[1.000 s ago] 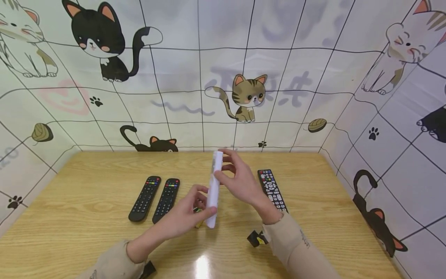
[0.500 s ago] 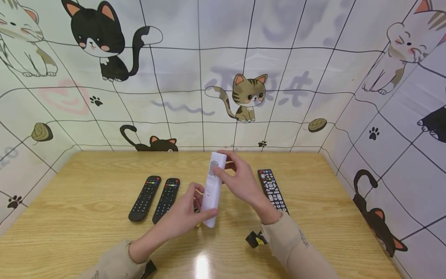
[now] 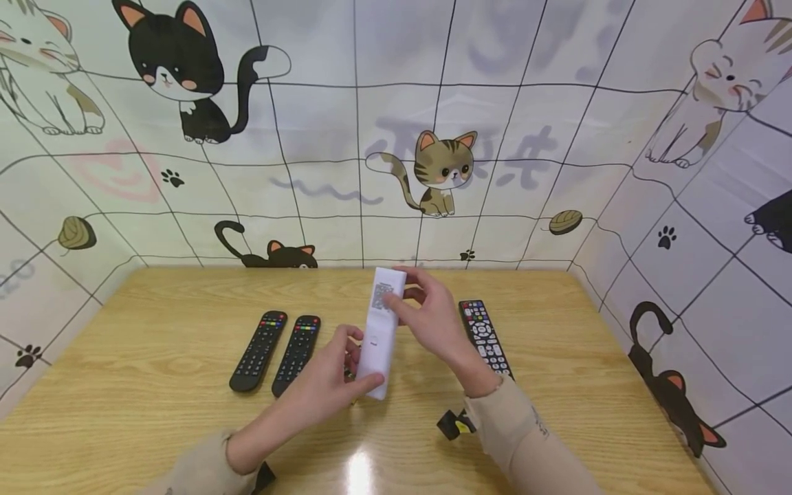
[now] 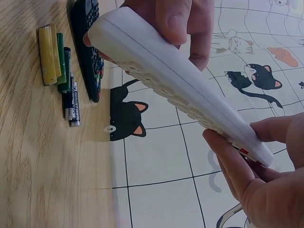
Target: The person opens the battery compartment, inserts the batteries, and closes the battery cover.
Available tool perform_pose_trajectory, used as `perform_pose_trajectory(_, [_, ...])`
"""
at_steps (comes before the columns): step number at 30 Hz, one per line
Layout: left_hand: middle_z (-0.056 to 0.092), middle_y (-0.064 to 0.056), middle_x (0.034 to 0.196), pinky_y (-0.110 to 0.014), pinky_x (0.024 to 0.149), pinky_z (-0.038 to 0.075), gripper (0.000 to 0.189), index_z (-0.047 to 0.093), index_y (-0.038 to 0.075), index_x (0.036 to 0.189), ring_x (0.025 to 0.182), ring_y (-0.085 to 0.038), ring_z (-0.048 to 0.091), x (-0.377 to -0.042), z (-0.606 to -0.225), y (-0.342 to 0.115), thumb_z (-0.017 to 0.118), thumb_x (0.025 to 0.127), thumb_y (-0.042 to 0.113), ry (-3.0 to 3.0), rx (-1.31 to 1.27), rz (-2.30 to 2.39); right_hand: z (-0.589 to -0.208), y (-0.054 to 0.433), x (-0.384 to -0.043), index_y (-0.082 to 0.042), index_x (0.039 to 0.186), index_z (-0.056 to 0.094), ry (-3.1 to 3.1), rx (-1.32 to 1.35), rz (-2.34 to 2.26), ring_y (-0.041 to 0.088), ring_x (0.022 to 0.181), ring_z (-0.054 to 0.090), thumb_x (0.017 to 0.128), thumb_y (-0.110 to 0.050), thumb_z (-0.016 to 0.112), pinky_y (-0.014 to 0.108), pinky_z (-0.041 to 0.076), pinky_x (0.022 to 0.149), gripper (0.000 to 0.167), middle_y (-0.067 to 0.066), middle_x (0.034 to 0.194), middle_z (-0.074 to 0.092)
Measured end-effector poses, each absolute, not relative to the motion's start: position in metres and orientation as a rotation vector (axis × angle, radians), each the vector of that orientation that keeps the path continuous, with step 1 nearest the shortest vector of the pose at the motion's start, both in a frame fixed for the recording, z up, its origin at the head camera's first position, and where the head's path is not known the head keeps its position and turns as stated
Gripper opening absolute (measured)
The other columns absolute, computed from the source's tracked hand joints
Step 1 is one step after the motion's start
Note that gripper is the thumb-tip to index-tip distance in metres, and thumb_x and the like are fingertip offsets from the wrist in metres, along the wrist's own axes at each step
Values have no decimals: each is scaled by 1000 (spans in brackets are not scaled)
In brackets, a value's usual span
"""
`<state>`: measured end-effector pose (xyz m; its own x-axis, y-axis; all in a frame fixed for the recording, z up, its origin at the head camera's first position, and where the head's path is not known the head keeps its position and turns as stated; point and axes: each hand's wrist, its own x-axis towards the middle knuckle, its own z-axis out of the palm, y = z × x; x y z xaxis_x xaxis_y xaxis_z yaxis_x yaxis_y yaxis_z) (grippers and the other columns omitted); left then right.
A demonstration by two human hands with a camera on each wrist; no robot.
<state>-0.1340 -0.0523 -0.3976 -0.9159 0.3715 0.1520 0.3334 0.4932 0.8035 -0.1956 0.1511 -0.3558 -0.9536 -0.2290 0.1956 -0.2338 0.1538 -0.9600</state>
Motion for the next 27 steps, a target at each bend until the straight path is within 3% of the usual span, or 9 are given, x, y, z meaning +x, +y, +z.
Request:
perform_pose_trajectory(9, [56,-3,97,-26,66,49,55,49,1,132,83,-23,58,-130,-394,-54,81,91,21,2806,696,1385,-354,154,-197,-2,145,51,-2346,447,2053,30,106,63,100,-5,67,39,61,75,48,20,127,54])
perform_pose_trajectory(18, [55,-5,113,-31,81,53,46,55,8,130,105,-16,59,-128,-395,-53,80,92,18,2946,976,1325,-355,154,-198,-3,145,48,-2323,451,2094,28,105,65,98,-1,68,41,61,74,51,19,128,57])
perform_pose_trajectory(27, [52,-1,115,-27,73,45,37,60,16,126,90,-12,48,-128,-394,-53,78,94,18,2986,1008,1231,-355,153,-197,-4,142,47,-2307,471,2116,27,102,67,97,2,67,42,62,71,49,19,126,59])
